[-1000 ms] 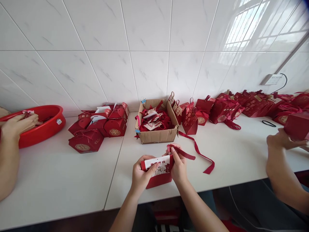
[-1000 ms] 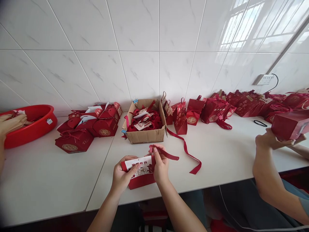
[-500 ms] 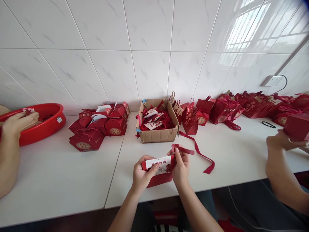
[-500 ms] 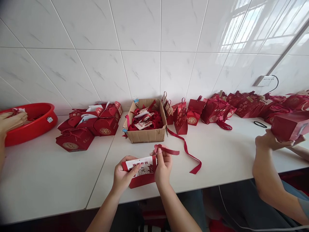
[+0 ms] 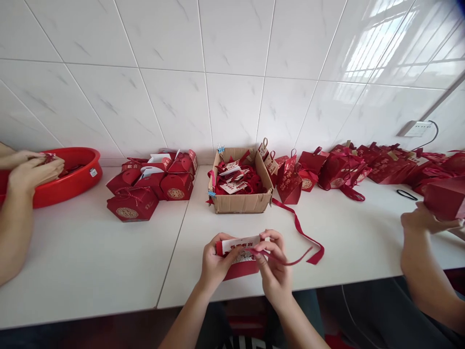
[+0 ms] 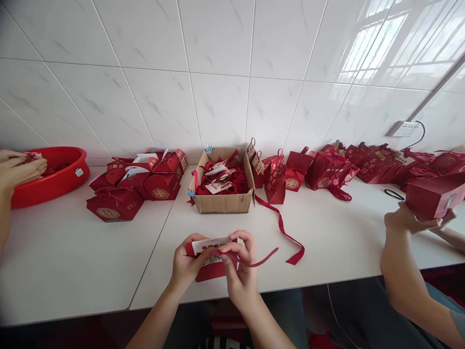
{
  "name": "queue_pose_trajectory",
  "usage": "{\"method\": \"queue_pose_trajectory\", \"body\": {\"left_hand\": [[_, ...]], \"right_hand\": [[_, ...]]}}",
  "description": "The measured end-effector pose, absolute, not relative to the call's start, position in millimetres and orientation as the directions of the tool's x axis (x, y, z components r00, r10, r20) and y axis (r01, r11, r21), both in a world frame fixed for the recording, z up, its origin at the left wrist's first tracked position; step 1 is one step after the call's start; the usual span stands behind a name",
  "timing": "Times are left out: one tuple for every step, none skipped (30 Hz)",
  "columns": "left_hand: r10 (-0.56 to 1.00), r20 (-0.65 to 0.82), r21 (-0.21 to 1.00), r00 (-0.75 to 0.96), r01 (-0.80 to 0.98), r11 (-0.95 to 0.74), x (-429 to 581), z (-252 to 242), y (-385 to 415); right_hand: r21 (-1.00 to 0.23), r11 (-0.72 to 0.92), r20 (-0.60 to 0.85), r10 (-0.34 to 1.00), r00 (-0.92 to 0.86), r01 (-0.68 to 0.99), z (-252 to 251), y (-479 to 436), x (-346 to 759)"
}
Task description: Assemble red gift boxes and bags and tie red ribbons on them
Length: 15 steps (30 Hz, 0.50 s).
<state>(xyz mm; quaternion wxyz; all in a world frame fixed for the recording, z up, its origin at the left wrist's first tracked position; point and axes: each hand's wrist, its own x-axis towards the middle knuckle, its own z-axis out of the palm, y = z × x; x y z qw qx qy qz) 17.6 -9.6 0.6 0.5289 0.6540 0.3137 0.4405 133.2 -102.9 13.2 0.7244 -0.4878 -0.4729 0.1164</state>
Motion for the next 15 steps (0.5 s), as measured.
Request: {"method": "queue_pose_trajectory", "body": {"left_hand": [[0.876,0.251,0.967,0.413,-0.058,-0.25,18,0,-10],[0.875,0.258,0.965,0.41,-0.059,-0.256,18,0,-10],[0.874,0.265,0.963,0.407,-0.061,-0.263,18,-1,-11],[0.874,0.272,0.961,0.403,-0.062,-0.271,18,-1,-11],[0.873,0.28,0.958,0.399,-0.063,-0.278,17,-2,-11],[0.872,0.288,0.956,0.396,-0.065,-0.286,17,-2,-12],[0.87,0.297,0.953,0.393,-0.067,-0.295,17,-3,-12],[0.868,0.306,0.95,0.391,-0.068,-0.304,17,-3,-12],[0.865,0.317,0.946,0.39,-0.071,-0.315,17,-4,-12],[0.861,0.328,0.943,0.39,-0.075,-0.326,17,-5,-12],[0.856,0.34,0.938,0.389,-0.08,-0.336,16,-6,-12],[0.852,0.351,0.934,0.388,-0.087,-0.345,16,-6,-12],[0.848,0.362,0.931,0.387,-0.095,-0.354,16,-7,-13],[0.844,0.371,0.927,0.387,-0.103,-0.36,16,-8,-13],[0.84,0.379,0.924,0.388,-0.111,-0.366,15,-9,-13]], "right_hand": [[-0.823,0.475,0.567,0.64,0.519,0.313,10,-102,130],[-0.83,0.452,0.557,0.649,0.519,0.325,6,-101,128],[-0.84,0.43,0.543,0.653,0.528,0.332,3,-99,126],[-0.85,0.409,0.527,0.653,0.543,0.332,0,-98,124],[-0.861,0.39,0.509,0.655,0.558,0.327,-2,-97,123],[-0.872,0.373,0.49,0.658,0.572,0.318,-4,-96,122],[-0.884,0.355,0.468,0.665,0.582,0.305,-5,-96,121],[-0.894,0.338,0.448,0.675,0.587,0.294,-6,-95,120],[-0.902,0.324,0.432,0.685,0.586,0.286,-6,-95,119],[-0.907,0.316,0.422,0.694,0.583,0.28,-6,-95,118],[-0.909,0.31,0.416,0.7,0.581,0.278,-6,-96,117],[-0.91,0.309,0.414,0.702,0.579,0.277,-6,-96,116],[-0.91,0.31,0.414,0.703,0.579,0.274,-5,-96,115],[-0.91,0.313,0.414,0.703,0.579,0.271,-5,-96,114],[-0.912,0.313,0.411,0.705,0.578,0.266,-5,-96,114]]}}
